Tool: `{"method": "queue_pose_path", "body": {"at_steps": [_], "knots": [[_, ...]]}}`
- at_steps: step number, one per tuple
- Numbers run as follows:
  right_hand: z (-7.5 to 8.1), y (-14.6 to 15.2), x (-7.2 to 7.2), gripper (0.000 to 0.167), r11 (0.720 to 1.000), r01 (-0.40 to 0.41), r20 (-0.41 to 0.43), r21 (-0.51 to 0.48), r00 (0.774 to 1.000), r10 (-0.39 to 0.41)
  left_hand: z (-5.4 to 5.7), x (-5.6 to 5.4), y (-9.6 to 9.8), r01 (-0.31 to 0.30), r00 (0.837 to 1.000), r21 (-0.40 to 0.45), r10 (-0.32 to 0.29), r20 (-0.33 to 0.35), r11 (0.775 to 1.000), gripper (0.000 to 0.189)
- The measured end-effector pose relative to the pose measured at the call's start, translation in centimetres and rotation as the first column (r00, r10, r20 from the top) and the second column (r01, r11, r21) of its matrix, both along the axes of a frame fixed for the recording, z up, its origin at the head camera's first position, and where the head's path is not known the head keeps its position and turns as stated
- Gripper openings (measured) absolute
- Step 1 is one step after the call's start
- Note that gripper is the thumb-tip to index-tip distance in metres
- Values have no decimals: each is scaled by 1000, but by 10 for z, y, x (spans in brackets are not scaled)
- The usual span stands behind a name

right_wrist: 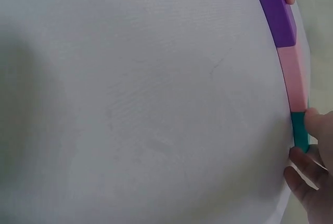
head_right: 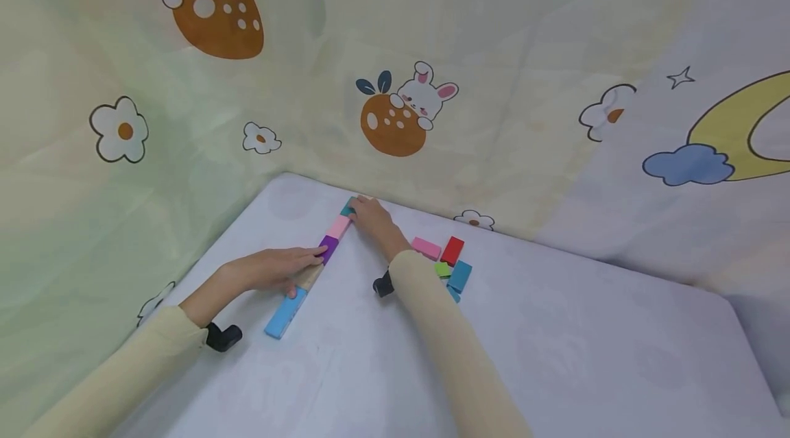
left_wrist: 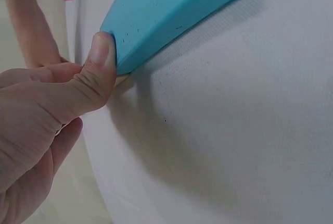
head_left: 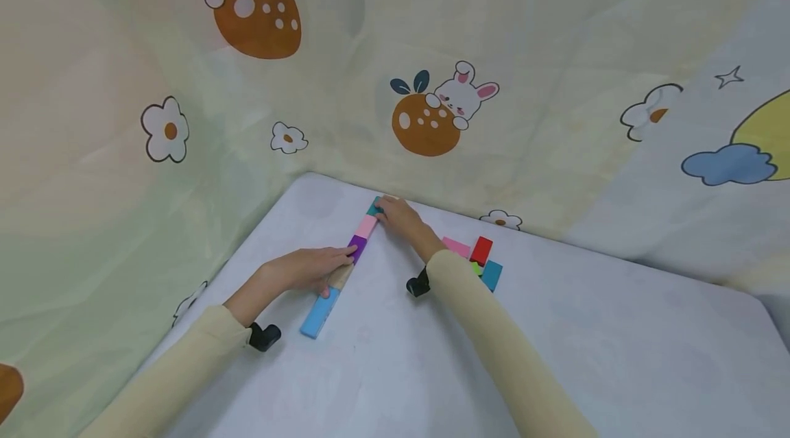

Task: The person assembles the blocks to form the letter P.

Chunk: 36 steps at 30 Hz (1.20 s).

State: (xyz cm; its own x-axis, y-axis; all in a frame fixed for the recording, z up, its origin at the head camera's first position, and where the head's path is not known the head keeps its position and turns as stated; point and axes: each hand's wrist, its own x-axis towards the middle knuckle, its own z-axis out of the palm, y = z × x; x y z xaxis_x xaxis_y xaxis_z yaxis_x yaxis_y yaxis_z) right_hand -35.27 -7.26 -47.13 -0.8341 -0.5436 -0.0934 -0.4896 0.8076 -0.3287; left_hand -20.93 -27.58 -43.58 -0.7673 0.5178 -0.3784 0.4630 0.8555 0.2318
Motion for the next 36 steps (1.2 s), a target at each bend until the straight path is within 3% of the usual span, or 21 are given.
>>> {"method": "queue_pose_path", "body": {"at_steps": [4,9,14,17,21,25,27,31,36], "knots": [[6,4,3,43,1000,-21,-4,23,1000,22,0,-2,1,-21,1000,0,21,17,1000,83],[26,17,11,47,999,-48,-23,8,999,49,-2,-2,2,-14,1000,-4,14,15,1000,82],[57,48,29,49,991,-129,-58,-23,990,128,-2,-3,3,-35,999,-17,35,16,999,83],[67,74,43,49,987,-152,-76,-54,986,148,-2,-3,2,-38,999,-9,38,14,999,84],[68,114,68,47,980,-174,-118,-100,980,162,-3,-2,0,-9,1000,11,9,3,1000,82],[65,149,104,45,973,-158,-101,-171,985,142,-3,1,-4,21,1000,26,-20,-11,999,78],[61,163,124,47,969,-129,-72,-211,991,116,-2,2,-5,29,999,31,-28,-22,999,78],[45,185,156,51,977,-52,-98,-206,995,32,-2,2,-5,37,999,33,-35,-41,999,79],[26,200,178,51,985,42,-129,-168,990,-65,-1,0,-3,40,999,37,-39,-26,999,78]]}}
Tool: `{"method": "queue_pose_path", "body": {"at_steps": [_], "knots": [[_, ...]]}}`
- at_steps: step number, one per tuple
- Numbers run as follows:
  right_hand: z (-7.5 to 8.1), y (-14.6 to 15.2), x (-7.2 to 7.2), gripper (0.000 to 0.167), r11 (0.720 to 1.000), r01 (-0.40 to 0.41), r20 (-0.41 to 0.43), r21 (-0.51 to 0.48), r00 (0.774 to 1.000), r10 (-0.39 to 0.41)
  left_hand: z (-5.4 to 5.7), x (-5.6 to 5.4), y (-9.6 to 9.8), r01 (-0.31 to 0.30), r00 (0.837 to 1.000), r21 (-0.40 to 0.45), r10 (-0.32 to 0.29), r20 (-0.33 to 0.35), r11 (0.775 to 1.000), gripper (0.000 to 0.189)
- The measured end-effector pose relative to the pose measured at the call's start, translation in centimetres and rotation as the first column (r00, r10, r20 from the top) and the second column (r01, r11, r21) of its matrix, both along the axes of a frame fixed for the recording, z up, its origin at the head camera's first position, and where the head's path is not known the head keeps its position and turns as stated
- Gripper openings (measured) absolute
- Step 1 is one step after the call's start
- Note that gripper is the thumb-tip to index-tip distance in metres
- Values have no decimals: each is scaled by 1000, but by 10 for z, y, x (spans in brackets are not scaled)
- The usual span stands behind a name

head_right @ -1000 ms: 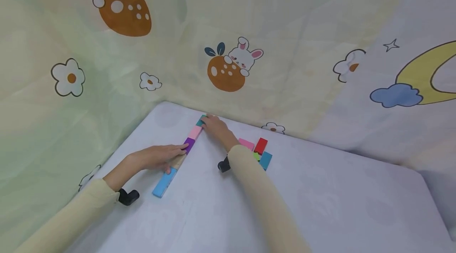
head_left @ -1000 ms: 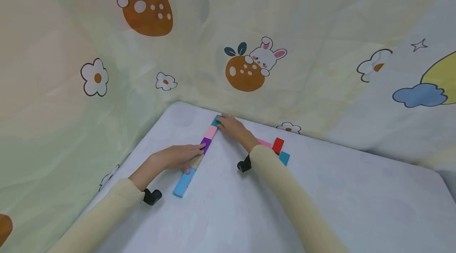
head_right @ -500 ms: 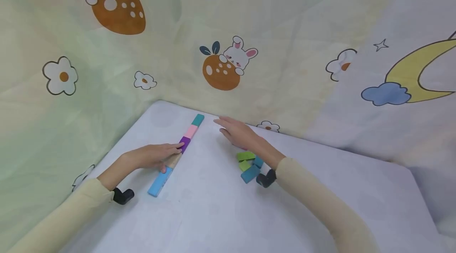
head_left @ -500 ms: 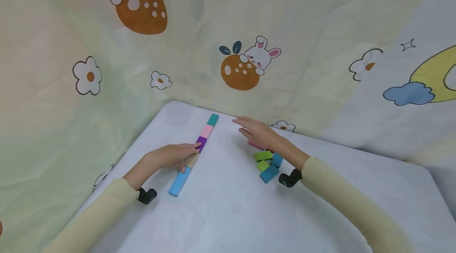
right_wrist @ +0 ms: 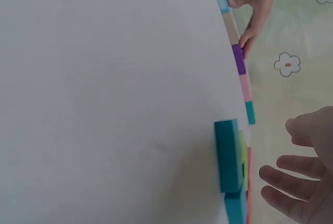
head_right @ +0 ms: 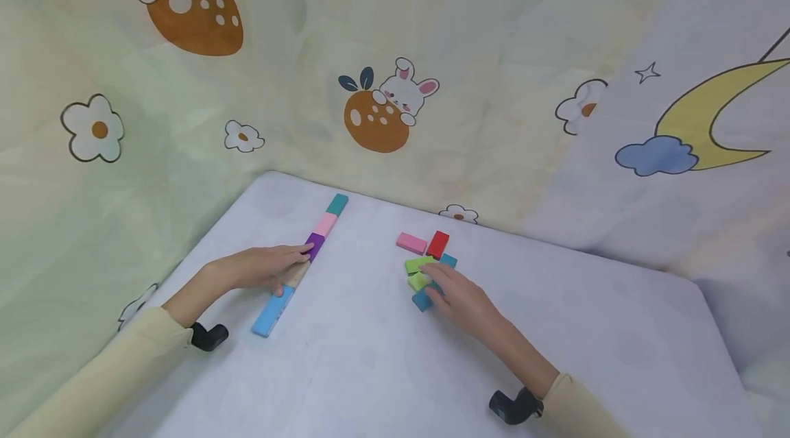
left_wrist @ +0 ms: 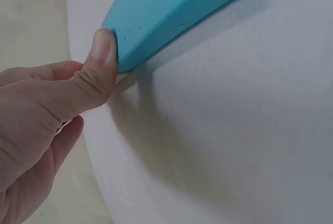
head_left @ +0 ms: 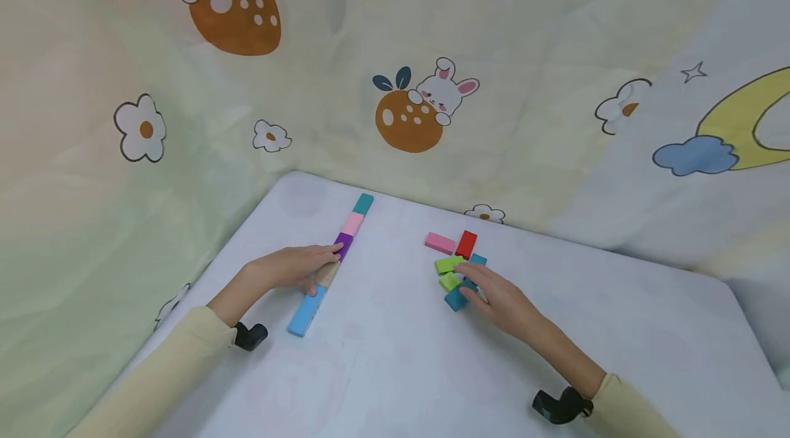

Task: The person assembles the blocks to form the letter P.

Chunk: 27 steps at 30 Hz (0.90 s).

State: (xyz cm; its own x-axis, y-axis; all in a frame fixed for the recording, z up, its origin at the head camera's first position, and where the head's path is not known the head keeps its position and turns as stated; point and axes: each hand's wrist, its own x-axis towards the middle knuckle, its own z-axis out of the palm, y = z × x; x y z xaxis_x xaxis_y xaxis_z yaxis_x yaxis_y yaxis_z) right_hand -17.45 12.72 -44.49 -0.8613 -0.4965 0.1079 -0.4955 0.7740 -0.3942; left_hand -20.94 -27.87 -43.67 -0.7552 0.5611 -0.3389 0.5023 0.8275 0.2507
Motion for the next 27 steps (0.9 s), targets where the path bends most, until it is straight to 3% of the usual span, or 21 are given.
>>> {"method": "queue_pose_path", "body": {"at_steps": [7,12,19,27], "knots": [[-9,5,2,49,999,33,-51,-1,998,-33,2,0,1,-23,999,9,23,22,1000,79],[-13,6,-10,47,990,138,-73,32,988,-136,2,0,2,-19,1000,7,19,21,1000,80],[-22,2,-32,43,961,259,-54,95,965,-255,0,0,2,-15,1000,6,15,14,1000,80],[-26,2,-39,34,945,306,-2,113,951,-308,-1,0,2,-33,999,-2,34,22,999,80]]}}
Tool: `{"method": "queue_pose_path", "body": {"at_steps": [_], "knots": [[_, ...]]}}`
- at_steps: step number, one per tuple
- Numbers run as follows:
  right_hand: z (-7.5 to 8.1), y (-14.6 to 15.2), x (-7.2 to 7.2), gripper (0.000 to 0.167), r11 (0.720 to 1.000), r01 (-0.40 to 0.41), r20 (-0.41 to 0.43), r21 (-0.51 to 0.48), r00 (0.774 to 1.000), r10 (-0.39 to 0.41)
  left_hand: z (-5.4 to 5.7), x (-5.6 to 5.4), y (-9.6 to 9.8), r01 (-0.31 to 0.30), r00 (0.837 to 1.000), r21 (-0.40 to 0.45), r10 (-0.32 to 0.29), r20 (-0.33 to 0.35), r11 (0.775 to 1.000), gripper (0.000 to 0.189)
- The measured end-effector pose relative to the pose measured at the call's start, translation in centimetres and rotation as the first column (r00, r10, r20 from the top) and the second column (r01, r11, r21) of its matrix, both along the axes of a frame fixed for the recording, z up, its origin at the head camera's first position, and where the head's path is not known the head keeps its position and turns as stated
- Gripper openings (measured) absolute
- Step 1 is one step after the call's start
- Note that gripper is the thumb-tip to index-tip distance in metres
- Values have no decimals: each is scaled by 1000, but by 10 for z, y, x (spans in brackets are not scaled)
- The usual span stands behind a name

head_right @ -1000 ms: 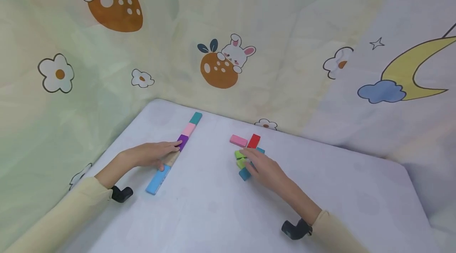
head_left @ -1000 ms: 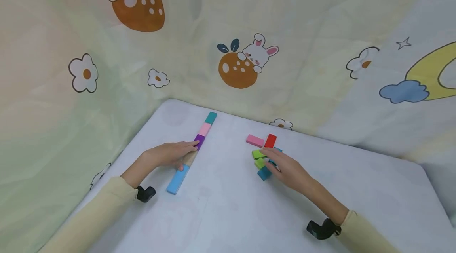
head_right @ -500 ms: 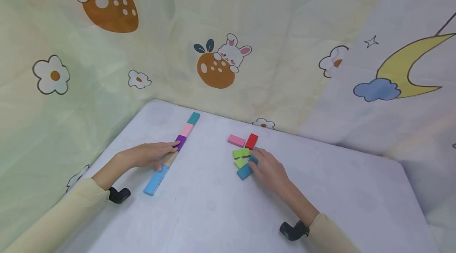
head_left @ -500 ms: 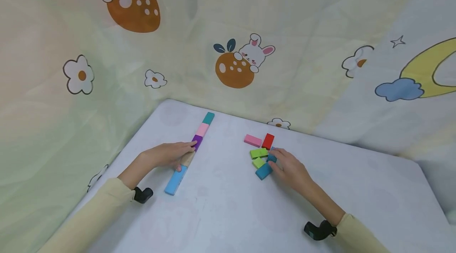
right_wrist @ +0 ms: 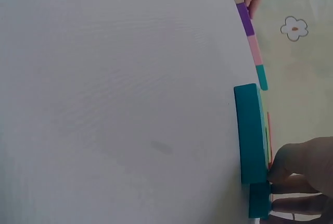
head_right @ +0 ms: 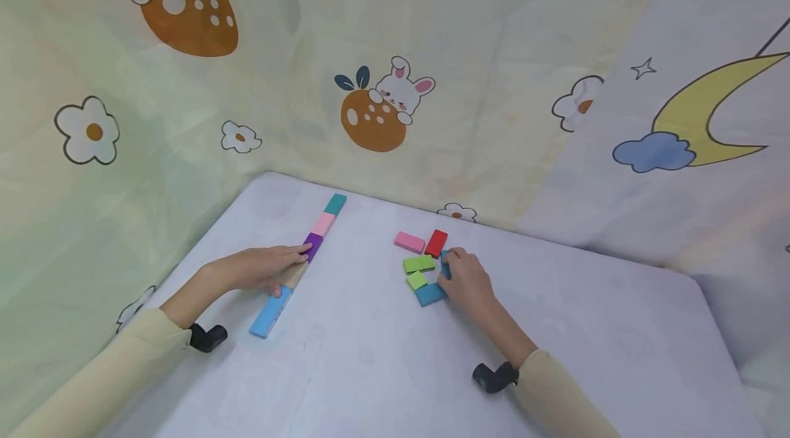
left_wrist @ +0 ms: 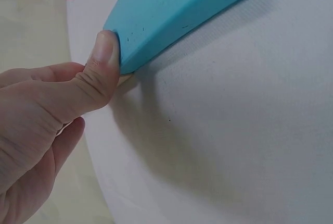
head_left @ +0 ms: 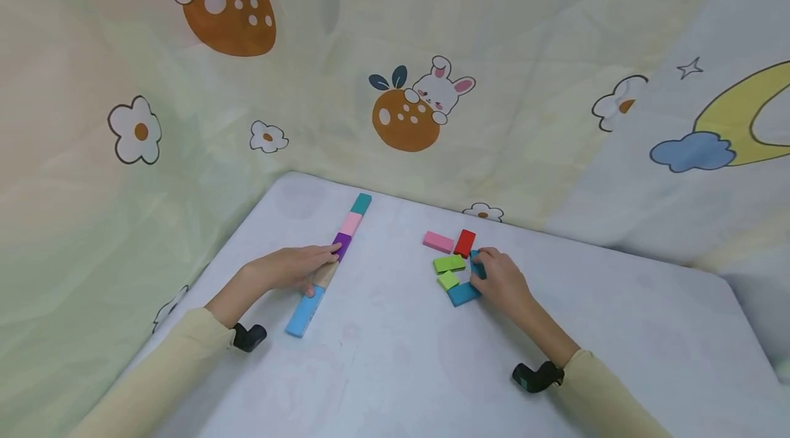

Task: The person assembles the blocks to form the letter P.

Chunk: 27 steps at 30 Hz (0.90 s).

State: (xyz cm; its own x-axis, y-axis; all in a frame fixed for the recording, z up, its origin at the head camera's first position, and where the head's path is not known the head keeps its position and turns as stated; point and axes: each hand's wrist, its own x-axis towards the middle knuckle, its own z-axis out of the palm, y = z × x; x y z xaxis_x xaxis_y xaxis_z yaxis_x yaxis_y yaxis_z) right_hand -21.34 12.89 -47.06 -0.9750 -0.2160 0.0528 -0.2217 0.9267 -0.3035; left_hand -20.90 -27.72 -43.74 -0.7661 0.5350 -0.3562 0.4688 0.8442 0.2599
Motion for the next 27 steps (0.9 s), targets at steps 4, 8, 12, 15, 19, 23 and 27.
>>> {"method": "queue_pose_path", "body": {"at_steps": [4,8,12,15,19,23,27], "knots": [[-4,6,-3,31,999,7,24,-50,1000,-5,3,1,1,2,1000,4,-2,5,1000,80],[-10,13,-5,30,995,13,7,-97,1000,-12,5,2,2,11,1000,13,-11,1,1000,79],[-13,20,-7,29,993,13,9,-121,1000,-12,6,3,3,17,1000,6,-17,-14,1000,78],[-9,24,-9,27,987,20,-8,-158,1000,-22,6,2,3,20,1000,-1,-20,-16,1000,78],[1,26,-15,33,982,-22,-129,-188,992,-2,5,2,5,27,999,-6,-27,-18,1000,79],[7,15,-23,37,975,-129,-193,-183,977,93,6,2,4,27,1000,-8,-27,-15,1000,79],[8,-8,-35,38,959,-204,-129,-196,975,181,6,2,2,30,999,-4,-30,-17,1000,79]]}}
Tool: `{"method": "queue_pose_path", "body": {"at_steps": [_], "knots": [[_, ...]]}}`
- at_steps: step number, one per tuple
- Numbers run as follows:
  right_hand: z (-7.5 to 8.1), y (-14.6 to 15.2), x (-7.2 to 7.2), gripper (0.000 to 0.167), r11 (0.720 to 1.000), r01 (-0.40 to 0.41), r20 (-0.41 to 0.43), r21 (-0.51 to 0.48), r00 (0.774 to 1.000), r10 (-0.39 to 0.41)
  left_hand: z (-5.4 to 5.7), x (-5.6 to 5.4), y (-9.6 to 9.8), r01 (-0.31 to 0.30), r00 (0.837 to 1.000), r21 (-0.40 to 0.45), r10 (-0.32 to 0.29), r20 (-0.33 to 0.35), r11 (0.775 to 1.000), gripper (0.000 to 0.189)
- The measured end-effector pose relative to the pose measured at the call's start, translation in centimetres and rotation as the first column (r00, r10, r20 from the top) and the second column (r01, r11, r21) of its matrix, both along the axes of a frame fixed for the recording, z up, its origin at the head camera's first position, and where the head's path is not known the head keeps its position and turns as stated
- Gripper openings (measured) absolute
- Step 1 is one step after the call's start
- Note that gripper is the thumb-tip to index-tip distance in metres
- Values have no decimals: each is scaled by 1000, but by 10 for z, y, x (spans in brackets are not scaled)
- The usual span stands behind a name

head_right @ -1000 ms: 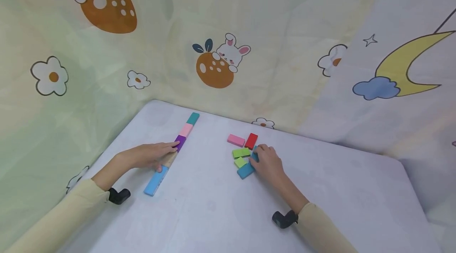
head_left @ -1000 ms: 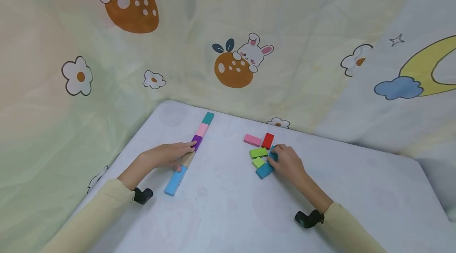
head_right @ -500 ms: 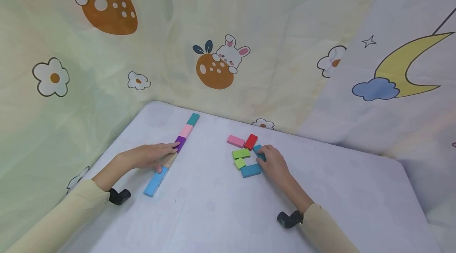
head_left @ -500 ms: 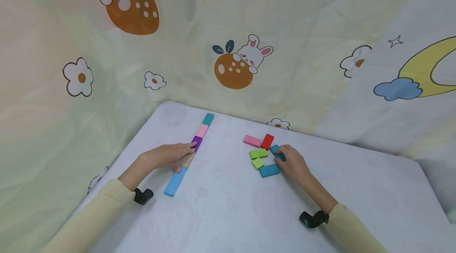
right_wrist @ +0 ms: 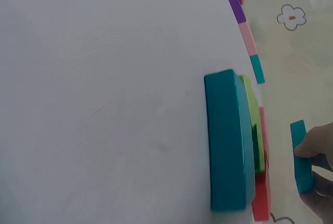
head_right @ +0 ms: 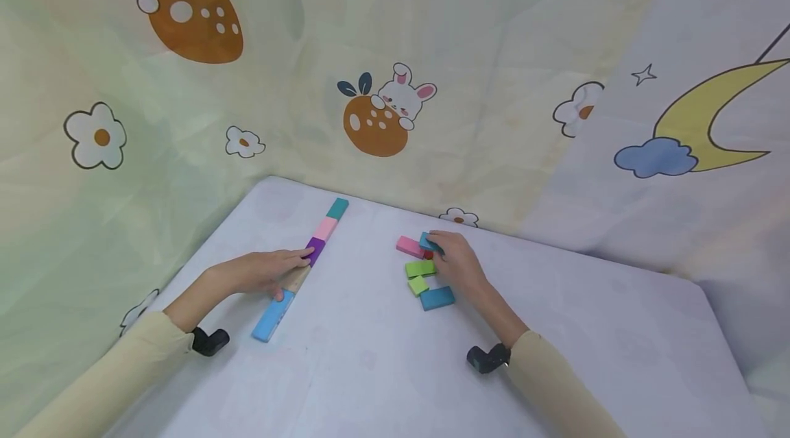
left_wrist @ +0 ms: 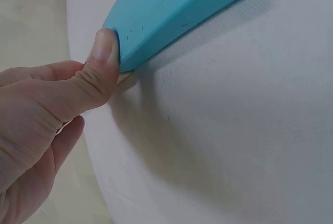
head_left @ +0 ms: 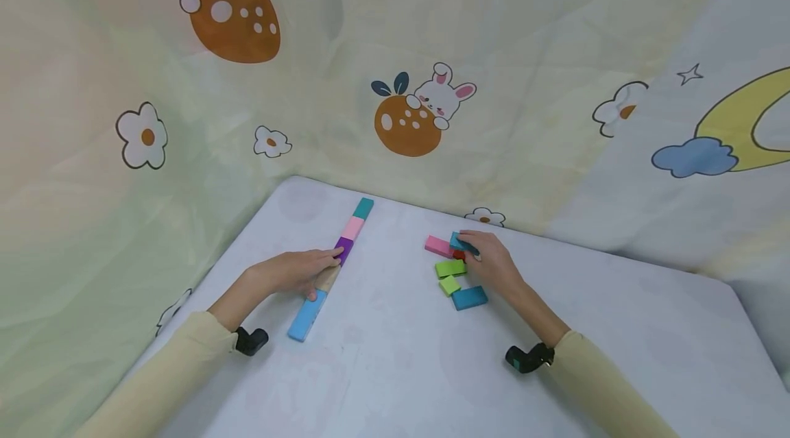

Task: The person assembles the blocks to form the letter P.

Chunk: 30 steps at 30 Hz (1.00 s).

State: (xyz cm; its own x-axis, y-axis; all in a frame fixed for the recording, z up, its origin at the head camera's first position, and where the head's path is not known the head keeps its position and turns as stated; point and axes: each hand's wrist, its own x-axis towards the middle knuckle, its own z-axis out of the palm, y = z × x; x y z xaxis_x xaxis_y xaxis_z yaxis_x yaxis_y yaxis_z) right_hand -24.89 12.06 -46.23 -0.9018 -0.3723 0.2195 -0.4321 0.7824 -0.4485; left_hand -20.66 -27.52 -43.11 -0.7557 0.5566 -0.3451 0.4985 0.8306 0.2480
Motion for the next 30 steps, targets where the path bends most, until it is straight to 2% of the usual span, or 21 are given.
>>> {"method": "queue_pose_path", "body": {"at_steps": [5,9,15,21,30], "knots": [[-5,-44,-29,38,996,-84,98,-29,991,87,-3,-2,-1,-2,1000,4,2,8,1000,80],[-10,-86,-57,38,991,-110,143,-71,982,119,-5,-2,-3,-21,999,9,21,31,1000,80],[-16,-131,-85,34,994,-88,142,-57,985,95,-5,-4,-5,-30,998,8,29,49,1000,81],[-21,-150,-96,34,1000,-21,155,-16,988,24,-6,-7,-1,-35,997,17,33,68,999,82],[-20,-164,-95,36,1000,24,176,0,984,-24,-7,-11,-5,-51,996,30,49,78,998,85]]}}
